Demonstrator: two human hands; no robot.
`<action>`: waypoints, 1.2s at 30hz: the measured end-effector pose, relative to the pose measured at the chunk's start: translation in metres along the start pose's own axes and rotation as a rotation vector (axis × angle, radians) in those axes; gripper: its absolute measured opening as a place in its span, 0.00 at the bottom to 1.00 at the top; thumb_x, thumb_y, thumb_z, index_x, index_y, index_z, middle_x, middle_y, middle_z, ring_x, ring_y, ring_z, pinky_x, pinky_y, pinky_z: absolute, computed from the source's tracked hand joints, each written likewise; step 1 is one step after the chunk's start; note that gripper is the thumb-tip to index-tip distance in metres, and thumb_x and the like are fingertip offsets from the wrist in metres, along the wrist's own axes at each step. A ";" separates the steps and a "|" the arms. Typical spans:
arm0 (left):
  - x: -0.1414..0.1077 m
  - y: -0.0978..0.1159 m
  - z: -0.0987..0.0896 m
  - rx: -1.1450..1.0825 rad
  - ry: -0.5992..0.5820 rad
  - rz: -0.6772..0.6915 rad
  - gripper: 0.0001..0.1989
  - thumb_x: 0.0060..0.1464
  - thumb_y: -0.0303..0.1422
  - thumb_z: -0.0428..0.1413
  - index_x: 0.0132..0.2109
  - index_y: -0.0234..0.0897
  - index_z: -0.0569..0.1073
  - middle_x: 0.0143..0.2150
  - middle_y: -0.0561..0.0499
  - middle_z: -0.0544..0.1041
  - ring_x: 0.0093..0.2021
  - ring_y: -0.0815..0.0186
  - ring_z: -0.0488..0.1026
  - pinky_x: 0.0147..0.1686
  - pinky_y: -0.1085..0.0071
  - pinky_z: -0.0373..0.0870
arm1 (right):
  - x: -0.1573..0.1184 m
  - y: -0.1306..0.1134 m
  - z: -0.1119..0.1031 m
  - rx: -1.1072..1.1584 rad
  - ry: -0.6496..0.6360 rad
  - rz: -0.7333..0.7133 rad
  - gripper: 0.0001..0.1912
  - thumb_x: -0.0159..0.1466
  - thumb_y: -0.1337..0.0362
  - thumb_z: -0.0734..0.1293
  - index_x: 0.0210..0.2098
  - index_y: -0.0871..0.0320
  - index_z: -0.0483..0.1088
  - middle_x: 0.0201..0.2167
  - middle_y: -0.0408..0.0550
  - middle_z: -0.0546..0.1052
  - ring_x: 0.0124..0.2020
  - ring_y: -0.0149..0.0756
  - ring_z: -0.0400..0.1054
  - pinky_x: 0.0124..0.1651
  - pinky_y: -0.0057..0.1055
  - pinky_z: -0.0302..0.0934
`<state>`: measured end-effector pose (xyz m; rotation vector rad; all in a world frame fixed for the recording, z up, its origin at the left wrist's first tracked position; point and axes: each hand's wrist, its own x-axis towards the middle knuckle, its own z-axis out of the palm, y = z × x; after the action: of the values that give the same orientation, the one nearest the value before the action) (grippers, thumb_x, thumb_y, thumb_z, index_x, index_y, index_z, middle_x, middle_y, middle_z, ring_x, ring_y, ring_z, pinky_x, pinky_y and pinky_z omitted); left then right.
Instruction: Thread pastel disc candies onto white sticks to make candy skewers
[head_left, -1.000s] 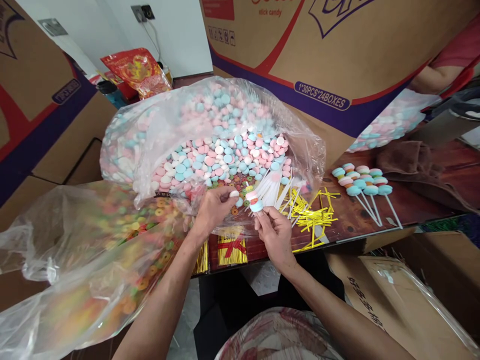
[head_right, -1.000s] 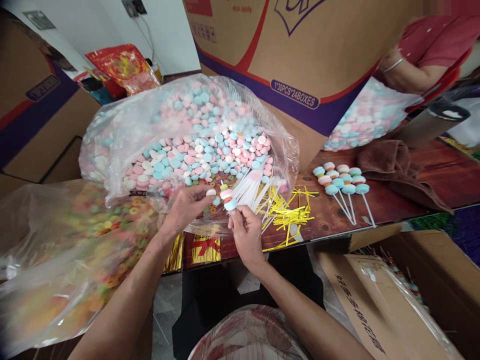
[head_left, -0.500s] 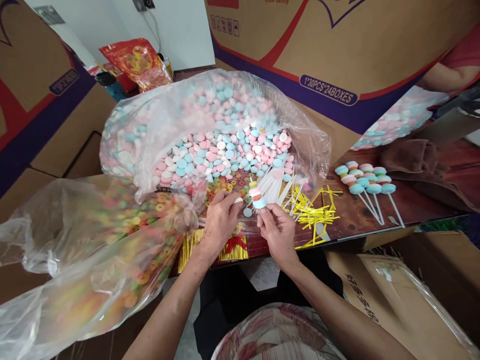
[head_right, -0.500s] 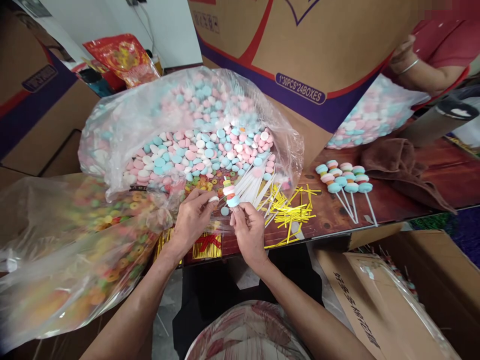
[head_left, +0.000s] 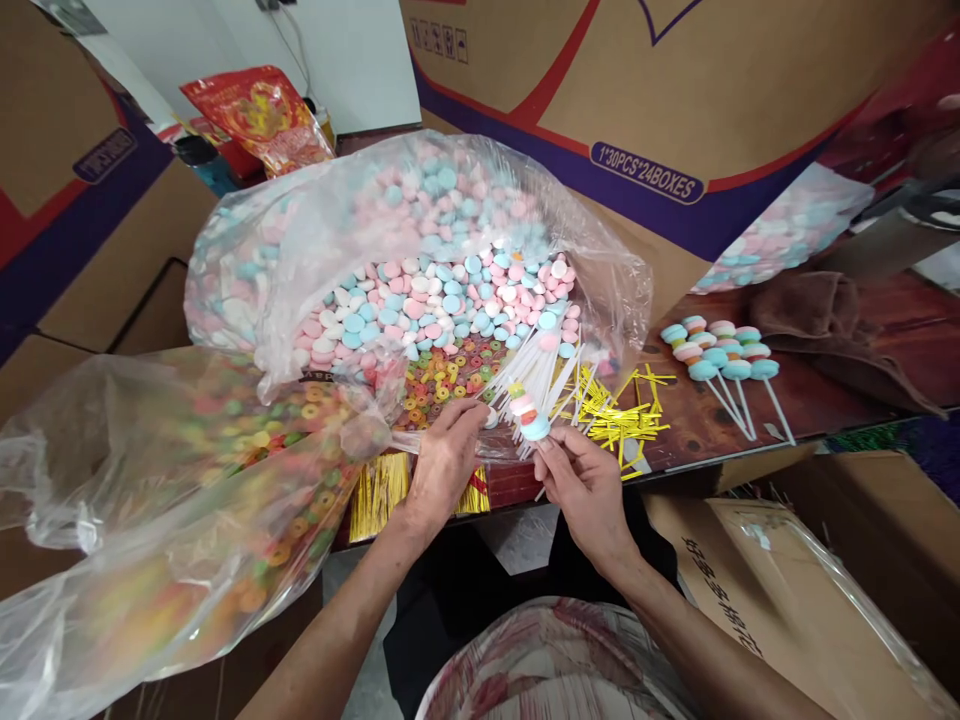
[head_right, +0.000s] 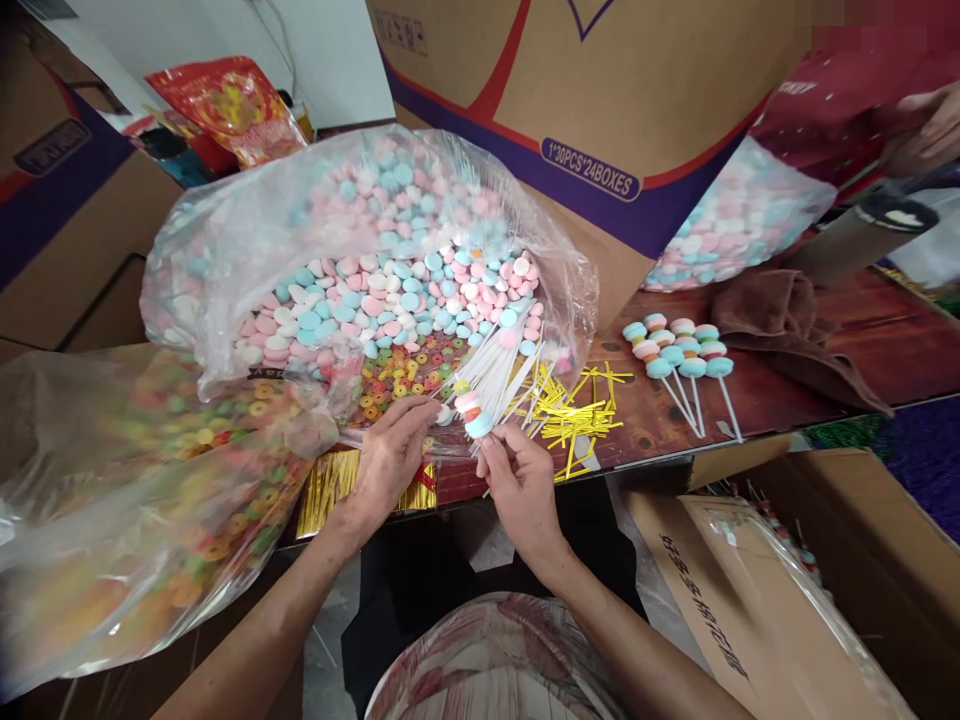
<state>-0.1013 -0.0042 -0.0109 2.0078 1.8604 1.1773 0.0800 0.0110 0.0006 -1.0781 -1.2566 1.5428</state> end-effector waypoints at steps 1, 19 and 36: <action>0.000 0.000 -0.001 -0.034 0.004 -0.022 0.14 0.66 0.26 0.48 0.45 0.40 0.79 0.46 0.46 0.80 0.46 0.66 0.78 0.47 0.70 0.74 | 0.000 0.001 0.000 -0.011 -0.006 -0.003 0.18 0.68 0.55 0.66 0.25 0.56 0.64 0.21 0.38 0.64 0.19 0.25 0.51 0.20 0.25 0.44; 0.014 0.011 -0.002 0.029 -0.228 -0.030 0.10 0.56 0.23 0.53 0.43 0.39 0.74 0.43 0.46 0.74 0.46 0.60 0.72 0.48 0.64 0.72 | -0.006 -0.002 -0.014 -0.178 -0.023 -0.063 0.18 0.69 0.56 0.64 0.25 0.55 0.64 0.21 0.39 0.63 0.21 0.28 0.53 0.22 0.27 0.48; 0.016 0.013 -0.007 -0.720 0.067 -0.600 0.18 0.50 0.37 0.62 0.48 0.34 0.76 0.45 0.45 0.82 0.44 0.64 0.78 0.48 0.67 0.75 | -0.009 -0.009 -0.006 -0.492 -0.140 -0.176 0.16 0.69 0.62 0.61 0.24 0.54 0.63 0.18 0.38 0.62 0.21 0.30 0.55 0.27 0.29 0.50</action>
<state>-0.0972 0.0052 0.0083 0.9570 1.5573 1.4302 0.0894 0.0051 0.0095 -1.1345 -1.8393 1.2206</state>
